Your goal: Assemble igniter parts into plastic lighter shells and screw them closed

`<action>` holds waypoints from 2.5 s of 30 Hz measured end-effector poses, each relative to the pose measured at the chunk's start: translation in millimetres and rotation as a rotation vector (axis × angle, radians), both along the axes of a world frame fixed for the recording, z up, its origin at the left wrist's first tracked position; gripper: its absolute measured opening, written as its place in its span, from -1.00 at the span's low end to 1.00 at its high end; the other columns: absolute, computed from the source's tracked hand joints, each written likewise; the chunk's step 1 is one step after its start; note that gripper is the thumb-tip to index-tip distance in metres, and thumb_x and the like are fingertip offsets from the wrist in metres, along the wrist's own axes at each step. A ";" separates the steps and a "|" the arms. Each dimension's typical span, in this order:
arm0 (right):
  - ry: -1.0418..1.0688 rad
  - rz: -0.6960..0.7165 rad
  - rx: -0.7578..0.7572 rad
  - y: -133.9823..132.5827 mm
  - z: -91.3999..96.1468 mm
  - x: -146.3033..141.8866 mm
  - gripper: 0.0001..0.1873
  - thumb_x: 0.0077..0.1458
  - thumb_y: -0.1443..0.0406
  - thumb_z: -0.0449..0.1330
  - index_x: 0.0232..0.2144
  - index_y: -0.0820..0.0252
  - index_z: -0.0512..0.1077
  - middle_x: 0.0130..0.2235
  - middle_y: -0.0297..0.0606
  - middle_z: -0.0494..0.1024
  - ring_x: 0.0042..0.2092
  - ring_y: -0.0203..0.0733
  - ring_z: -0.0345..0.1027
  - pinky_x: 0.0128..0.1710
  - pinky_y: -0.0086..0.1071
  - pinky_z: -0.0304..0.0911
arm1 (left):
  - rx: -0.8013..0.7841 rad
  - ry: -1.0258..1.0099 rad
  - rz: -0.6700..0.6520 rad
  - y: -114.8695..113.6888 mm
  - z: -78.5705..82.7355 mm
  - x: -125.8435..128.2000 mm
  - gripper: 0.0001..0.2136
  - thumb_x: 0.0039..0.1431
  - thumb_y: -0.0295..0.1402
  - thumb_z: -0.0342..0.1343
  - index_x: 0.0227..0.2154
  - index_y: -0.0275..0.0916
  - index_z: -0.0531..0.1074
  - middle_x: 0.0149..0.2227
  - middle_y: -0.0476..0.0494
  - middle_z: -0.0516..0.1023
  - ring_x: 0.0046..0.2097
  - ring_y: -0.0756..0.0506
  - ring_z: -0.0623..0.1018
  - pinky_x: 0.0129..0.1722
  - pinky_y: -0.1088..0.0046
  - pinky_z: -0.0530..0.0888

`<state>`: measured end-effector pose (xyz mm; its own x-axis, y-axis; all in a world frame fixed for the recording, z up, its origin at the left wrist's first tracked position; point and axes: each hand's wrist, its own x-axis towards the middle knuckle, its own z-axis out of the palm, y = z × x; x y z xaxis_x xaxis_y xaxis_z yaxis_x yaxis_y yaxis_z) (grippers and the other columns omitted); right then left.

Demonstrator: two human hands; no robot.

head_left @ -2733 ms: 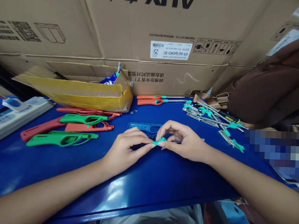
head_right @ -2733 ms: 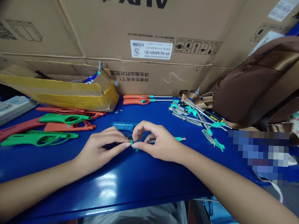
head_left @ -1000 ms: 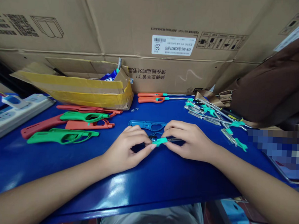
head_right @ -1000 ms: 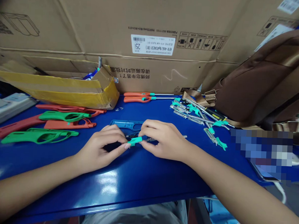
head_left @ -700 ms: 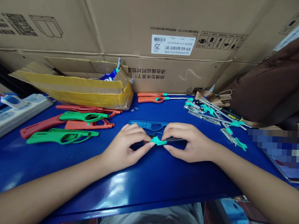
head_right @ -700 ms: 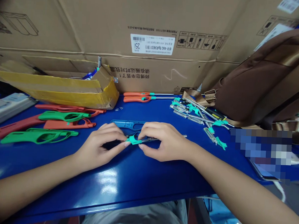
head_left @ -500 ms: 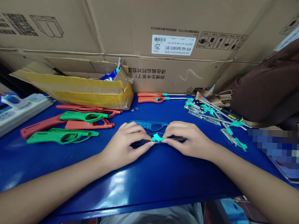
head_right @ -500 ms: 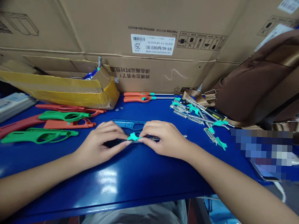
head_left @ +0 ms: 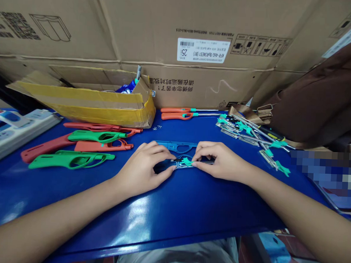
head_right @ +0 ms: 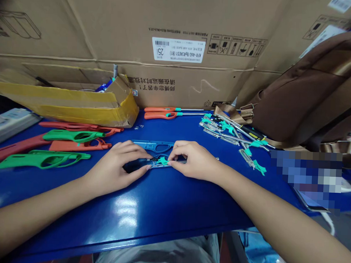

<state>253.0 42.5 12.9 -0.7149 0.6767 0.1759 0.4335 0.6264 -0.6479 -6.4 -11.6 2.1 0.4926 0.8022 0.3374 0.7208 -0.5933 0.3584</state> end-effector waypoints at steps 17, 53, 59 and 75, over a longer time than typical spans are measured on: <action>-0.037 0.087 0.031 -0.3 2.9 2.7 -0.86 0.20 0.40 0.23 -0.34 0.18 0.61 -0.28 -0.26 0.56 -0.30 -0.26 0.43 -0.27 -0.38 0.27 | -0.112 -0.083 -0.034 0.6 -1.7 0.0 -0.80 0.23 -0.28 0.29 -0.10 -0.14 0.60 -0.16 -0.13 0.62 -0.09 -0.19 0.52 -0.05 0.19 0.44; -0.165 0.217 0.591 -8.9 2.1 -0.9 -0.73 0.33 0.35 0.08 -0.29 0.22 0.59 -0.29 -0.23 0.54 -0.31 -0.23 0.34 -0.29 -0.36 0.19 | -0.265 -0.062 -0.032 -5.3 3.0 5.3 -0.78 0.27 -0.37 0.24 -0.04 -0.20 0.51 -0.17 -0.11 0.47 -0.05 -0.19 0.49 -0.02 0.20 0.43; -0.187 0.271 0.599 -4.8 -1.8 -0.3 -0.75 0.32 0.37 0.08 -0.30 0.23 0.57 -0.30 -0.23 0.53 -0.30 -0.22 0.33 -0.28 -0.36 0.20 | -0.273 -0.084 -0.030 -5.1 2.4 6.3 -0.79 0.26 -0.37 0.23 -0.05 -0.22 0.51 -0.19 -0.11 0.46 -0.07 -0.18 0.49 -0.02 0.20 0.44; -0.159 0.236 0.501 -7.7 1.6 0.6 -0.75 0.34 0.33 0.06 -0.29 0.20 0.54 -0.28 -0.23 0.52 -0.32 -0.26 0.35 -0.30 -0.39 0.20 | -0.185 0.033 -0.022 -9.7 3.6 6.9 -0.76 0.33 -0.31 0.17 0.02 -0.18 0.50 -0.13 -0.15 0.50 -0.04 -0.21 0.50 -0.04 0.18 0.43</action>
